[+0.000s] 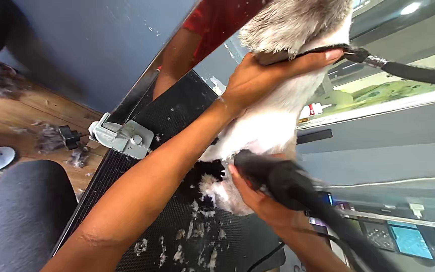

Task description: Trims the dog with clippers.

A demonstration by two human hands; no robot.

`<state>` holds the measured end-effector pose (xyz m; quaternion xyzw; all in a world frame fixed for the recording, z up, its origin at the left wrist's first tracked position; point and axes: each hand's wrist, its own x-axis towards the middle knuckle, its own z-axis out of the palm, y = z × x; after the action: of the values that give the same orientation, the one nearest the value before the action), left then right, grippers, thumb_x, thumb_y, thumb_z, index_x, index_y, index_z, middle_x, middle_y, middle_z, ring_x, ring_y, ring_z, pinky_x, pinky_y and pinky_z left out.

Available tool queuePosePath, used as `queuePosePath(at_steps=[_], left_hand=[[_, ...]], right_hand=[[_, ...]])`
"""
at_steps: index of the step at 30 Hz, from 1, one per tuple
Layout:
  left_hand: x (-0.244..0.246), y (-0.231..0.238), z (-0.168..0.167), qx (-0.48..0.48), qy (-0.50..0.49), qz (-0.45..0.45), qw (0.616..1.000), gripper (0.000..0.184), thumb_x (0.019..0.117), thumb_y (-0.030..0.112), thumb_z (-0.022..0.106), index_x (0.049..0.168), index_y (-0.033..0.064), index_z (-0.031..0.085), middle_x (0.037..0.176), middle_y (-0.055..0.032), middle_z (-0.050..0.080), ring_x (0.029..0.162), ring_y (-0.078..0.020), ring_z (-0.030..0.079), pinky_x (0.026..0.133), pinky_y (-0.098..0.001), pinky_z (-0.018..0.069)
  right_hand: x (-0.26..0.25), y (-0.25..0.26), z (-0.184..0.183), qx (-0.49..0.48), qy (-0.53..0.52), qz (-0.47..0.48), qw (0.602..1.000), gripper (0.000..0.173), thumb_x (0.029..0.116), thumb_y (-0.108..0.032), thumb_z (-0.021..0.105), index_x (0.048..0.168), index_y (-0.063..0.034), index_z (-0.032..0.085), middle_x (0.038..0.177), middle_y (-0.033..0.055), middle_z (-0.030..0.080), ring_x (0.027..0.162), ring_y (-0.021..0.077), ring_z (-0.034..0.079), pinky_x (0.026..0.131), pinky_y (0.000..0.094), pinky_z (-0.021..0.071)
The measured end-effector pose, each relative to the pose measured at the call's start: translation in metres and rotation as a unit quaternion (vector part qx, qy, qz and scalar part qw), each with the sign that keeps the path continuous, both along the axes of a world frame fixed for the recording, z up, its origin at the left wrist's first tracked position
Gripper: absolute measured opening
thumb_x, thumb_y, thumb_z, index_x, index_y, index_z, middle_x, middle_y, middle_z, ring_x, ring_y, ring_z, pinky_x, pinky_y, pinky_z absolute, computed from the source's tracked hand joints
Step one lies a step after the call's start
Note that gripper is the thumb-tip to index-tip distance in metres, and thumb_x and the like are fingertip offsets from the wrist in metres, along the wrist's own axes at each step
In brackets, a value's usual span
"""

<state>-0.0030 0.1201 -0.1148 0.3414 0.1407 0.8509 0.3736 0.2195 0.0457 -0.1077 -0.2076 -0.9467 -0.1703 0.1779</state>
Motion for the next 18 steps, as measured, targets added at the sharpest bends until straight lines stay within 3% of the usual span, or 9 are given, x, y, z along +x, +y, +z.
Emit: queuePosePath(at_steps=[3, 6, 8, 10, 11, 13, 14, 16, 18], left_hand=[[-0.001, 0.002, -0.002, -0.009, 0.010, 0.009, 1.000, 0.028, 0.0926, 0.022, 0.078, 0.114, 0.0039, 0.073, 0.106, -0.0061, 0.076, 0.102, -0.0137, 0.072, 0.095, -0.0361, 0.0598], [-0.002, 0.003, -0.001, -0.032, 0.008, -0.011, 0.999, 0.029, 0.0929, 0.025, 0.078, 0.113, 0.0046, 0.074, 0.104, -0.0063, 0.076, 0.101, -0.0143, 0.072, 0.093, -0.0373, 0.0601], [-0.002, 0.002, 0.000, -0.035, -0.007, -0.031, 0.999, 0.029, 0.0937, 0.024, 0.077, 0.114, 0.0034, 0.073, 0.104, -0.0081, 0.076, 0.100, -0.0153, 0.072, 0.092, -0.0370, 0.0603], [-0.001, 0.002, 0.000, -0.022, -0.020, -0.042, 0.999, 0.029, 0.0946, 0.021, 0.075, 0.115, 0.0011, 0.071, 0.104, -0.0101, 0.075, 0.099, -0.0166, 0.072, 0.092, -0.0364, 0.0602], [-0.001, 0.002, 0.000, -0.019, -0.025, -0.045, 0.998, 0.029, 0.0945, 0.020, 0.075, 0.116, 0.0004, 0.070, 0.104, -0.0109, 0.075, 0.099, -0.0175, 0.072, 0.091, -0.0369, 0.0606], [0.000, 0.003, -0.001, -0.014, -0.026, -0.043, 0.999, 0.031, 0.0942, 0.020, 0.076, 0.118, 0.0002, 0.070, 0.106, -0.0115, 0.075, 0.101, -0.0189, 0.072, 0.092, -0.0382, 0.0612], [0.001, 0.002, 0.000, -0.017, -0.022, -0.041, 0.999, 0.032, 0.0940, 0.021, 0.076, 0.118, 0.0008, 0.070, 0.106, -0.0111, 0.075, 0.101, -0.0188, 0.072, 0.092, -0.0383, 0.0614], [0.000, 0.002, 0.002, -0.010, -0.020, -0.042, 0.999, 0.031, 0.0940, 0.019, 0.076, 0.118, 0.0013, 0.069, 0.106, -0.0108, 0.075, 0.101, -0.0186, 0.072, 0.092, -0.0380, 0.0611], [0.000, 0.001, 0.001, 0.004, -0.022, -0.050, 0.998, 0.027, 0.0950, 0.016, 0.074, 0.116, 0.0001, 0.069, 0.106, -0.0117, 0.074, 0.100, -0.0188, 0.072, 0.092, -0.0381, 0.0606]], right_hand=[[-0.002, -0.002, -0.006, -0.018, -0.027, 0.010, 0.999, 0.041, 0.0860, -0.041, 0.077, 0.104, -0.0059, 0.068, 0.091, 0.0085, 0.069, 0.079, 0.0185, 0.068, 0.064, 0.0363, 0.0567], [-0.020, -0.011, 0.014, -0.084, 0.081, 0.031, 0.993, 0.035, 0.0842, -0.034, 0.084, 0.106, -0.0148, 0.065, 0.095, -0.0049, 0.070, 0.089, 0.0011, 0.068, 0.079, 0.0230, 0.0605], [-0.031, -0.013, 0.028, -0.023, 0.132, 0.036, 0.990, 0.041, 0.0864, -0.031, 0.083, 0.115, -0.0163, 0.057, 0.101, -0.0093, 0.065, 0.098, -0.0052, 0.064, 0.087, 0.0174, 0.0561], [-0.033, -0.011, 0.028, 0.013, 0.147, 0.023, 0.989, 0.046, 0.0872, -0.029, 0.082, 0.121, -0.0170, 0.054, 0.106, -0.0101, 0.065, 0.102, -0.0055, 0.064, 0.091, 0.0173, 0.0556], [-0.026, -0.010, 0.019, 0.012, 0.135, 0.009, 0.991, 0.048, 0.0876, -0.031, 0.082, 0.123, -0.0157, 0.054, 0.106, -0.0058, 0.065, 0.101, -0.0010, 0.065, 0.090, 0.0217, 0.0565], [-0.001, -0.005, -0.007, -0.020, 0.089, -0.011, 0.996, 0.044, 0.0840, -0.037, 0.083, 0.112, -0.0082, 0.066, 0.097, 0.0080, 0.070, 0.089, 0.0164, 0.070, 0.076, 0.0375, 0.0612], [0.006, -0.006, -0.015, -0.042, 0.050, -0.018, 0.998, 0.044, 0.0838, -0.040, 0.081, 0.110, -0.0066, 0.068, 0.096, 0.0102, 0.070, 0.087, 0.0197, 0.070, 0.072, 0.0400, 0.0606], [0.006, -0.008, -0.017, -0.128, 0.039, -0.016, 0.991, 0.036, 0.0847, -0.041, 0.080, 0.103, -0.0113, 0.071, 0.093, 0.0024, 0.072, 0.086, 0.0120, 0.071, 0.074, 0.0335, 0.0621], [-0.010, -0.014, -0.001, -0.181, 0.129, 0.016, 0.975, 0.034, 0.0849, -0.036, 0.084, 0.108, -0.0172, 0.068, 0.098, -0.0069, 0.073, 0.093, 0.0031, 0.071, 0.083, 0.0263, 0.0634]])
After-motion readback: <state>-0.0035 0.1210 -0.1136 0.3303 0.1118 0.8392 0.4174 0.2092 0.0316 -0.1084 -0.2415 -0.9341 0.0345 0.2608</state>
